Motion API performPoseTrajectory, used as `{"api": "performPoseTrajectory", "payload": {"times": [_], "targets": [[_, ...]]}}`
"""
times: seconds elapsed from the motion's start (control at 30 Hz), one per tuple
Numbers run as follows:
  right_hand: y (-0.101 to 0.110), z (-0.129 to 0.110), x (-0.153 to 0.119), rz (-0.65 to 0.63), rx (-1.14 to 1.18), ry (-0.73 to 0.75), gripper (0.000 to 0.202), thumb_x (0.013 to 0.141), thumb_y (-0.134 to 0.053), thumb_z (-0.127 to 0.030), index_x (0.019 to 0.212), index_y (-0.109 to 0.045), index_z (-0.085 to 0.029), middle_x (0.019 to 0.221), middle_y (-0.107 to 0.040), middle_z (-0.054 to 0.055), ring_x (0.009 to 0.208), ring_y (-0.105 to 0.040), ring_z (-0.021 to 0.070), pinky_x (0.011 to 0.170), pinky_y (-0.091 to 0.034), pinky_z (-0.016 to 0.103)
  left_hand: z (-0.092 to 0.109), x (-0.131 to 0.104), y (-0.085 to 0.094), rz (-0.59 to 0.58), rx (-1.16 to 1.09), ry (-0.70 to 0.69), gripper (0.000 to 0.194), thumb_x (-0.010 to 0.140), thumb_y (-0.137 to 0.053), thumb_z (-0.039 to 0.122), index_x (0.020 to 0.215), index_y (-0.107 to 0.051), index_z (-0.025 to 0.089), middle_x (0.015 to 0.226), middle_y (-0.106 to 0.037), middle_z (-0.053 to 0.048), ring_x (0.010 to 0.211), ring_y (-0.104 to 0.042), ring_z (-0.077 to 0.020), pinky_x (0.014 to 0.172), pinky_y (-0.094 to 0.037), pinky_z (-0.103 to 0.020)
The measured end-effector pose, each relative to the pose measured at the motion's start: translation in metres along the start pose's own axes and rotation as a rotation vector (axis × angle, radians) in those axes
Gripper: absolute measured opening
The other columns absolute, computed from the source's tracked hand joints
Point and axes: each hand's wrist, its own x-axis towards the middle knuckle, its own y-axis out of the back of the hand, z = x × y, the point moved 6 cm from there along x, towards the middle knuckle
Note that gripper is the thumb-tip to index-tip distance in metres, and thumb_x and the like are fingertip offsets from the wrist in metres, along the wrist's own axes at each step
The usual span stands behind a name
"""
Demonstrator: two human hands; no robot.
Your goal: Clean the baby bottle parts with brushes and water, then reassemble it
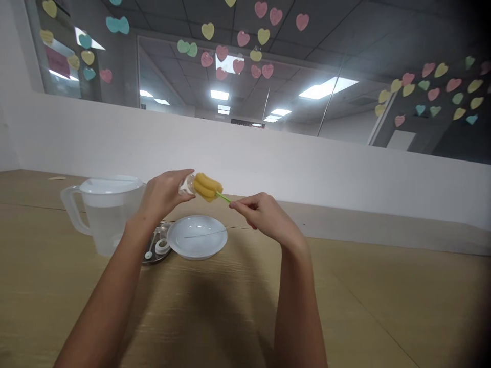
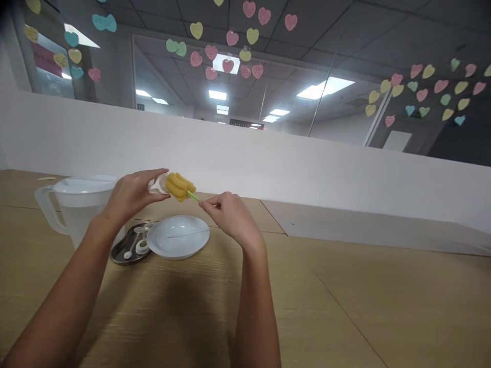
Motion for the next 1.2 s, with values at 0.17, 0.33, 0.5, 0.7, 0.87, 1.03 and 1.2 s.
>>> {"api": "performPoseTrajectory", "payload": {"times": [0.17, 0.33, 0.5, 0.7, 0.87, 1.03, 1.2], "targets": [[0.005, 0.009, -0.005, -0.101, 0.048, -0.037, 0.038, 0.080, -0.051, -0.046, 0.060, -0.061, -0.016, 0.044, -0.033, -0.005, 0.041, -0.026, 0.0063, 0.041, -0.018, 0.022, 0.018, -0.003, -0.004, -0.040, 0.020, -0.138, 0.048, 0.075, -0.063, 0.031, 0.121, -0.051, 0.026, 0.117, -0.059, -0.006, 0.105, -0.055, -0.0272, 0.085, -0.041, -0.034], [0.001, 0.015, 0.000, -0.169, 0.062, -0.036, 0.037, 0.080, -0.052, -0.047, 0.069, -0.067, -0.015, 0.043, -0.039, -0.004, 0.039, -0.030, 0.0064, 0.039, -0.021, 0.022, 0.048, -0.006, -0.013, -0.130, -0.025, -0.244, 0.050, 0.072, -0.065, 0.022, 0.120, -0.050, 0.027, 0.119, -0.058, -0.003, 0.107, -0.053, -0.0242, 0.086, -0.040, -0.031], [-0.015, 0.007, 0.009, -0.174, -0.079, -0.013, 0.033, 0.082, -0.050, -0.040, 0.068, -0.066, -0.015, 0.041, -0.044, -0.003, 0.039, -0.036, 0.0079, 0.041, -0.024, 0.022, 0.066, -0.008, -0.036, -0.270, -0.114, -0.304, 0.050, 0.071, -0.067, 0.021, 0.119, -0.052, 0.028, 0.114, -0.061, -0.002, 0.102, -0.056, -0.0216, 0.084, -0.040, -0.028], [-0.010, 0.005, 0.008, -0.097, -0.265, -0.010, 0.020, 0.079, -0.055, -0.027, 0.091, -0.069, -0.018, 0.057, -0.057, -0.001, 0.052, -0.047, 0.0101, 0.053, -0.032, 0.023, 0.017, 0.000, -0.060, -0.336, -0.202, -0.141, 0.052, 0.065, -0.072, 0.030, 0.114, -0.057, 0.029, 0.110, -0.064, 0.000, 0.094, -0.060, -0.0204, 0.077, -0.042, -0.025], [0.000, 0.012, 0.002, -0.109, -0.320, -0.085, 0.025, 0.081, -0.054, -0.028, 0.099, -0.068, -0.020, 0.060, -0.057, -0.001, 0.057, -0.050, 0.0114, 0.056, -0.034, 0.023, 0.005, 0.000, -0.067, -0.368, -0.122, -0.142, 0.056, 0.062, -0.075, 0.029, 0.115, -0.056, 0.029, 0.112, -0.062, 0.000, 0.099, -0.058, -0.0206, 0.080, -0.043, -0.025], [0.005, 0.018, -0.003, -0.124, -0.378, -0.168, 0.025, 0.080, -0.054, -0.023, 0.098, -0.069, -0.020, 0.060, -0.057, 0.000, 0.054, -0.049, 0.0107, 0.051, -0.034, 0.022, 0.010, -0.005, -0.084, -0.412, 0.123, -0.167, 0.056, 0.061, -0.073, 0.012, 0.113, -0.057, 0.025, 0.108, -0.063, -0.003, 0.099, -0.058, -0.0217, 0.079, -0.043, -0.026], [0.020, 0.032, -0.005, -0.030, -0.435, -0.278, 0.024, 0.081, -0.052, -0.024, 0.100, -0.067, -0.020, 0.057, -0.058, 0.000, 0.051, -0.051, 0.0108, 0.048, -0.035, 0.022, -0.013, -0.010, -0.102, -0.525, 0.272, -0.022, 0.055, 0.058, -0.073, 0.009, 0.108, -0.060, 0.025, 0.106, -0.064, -0.005, 0.101, -0.057, -0.0232, 0.081, -0.043, -0.028]]}}
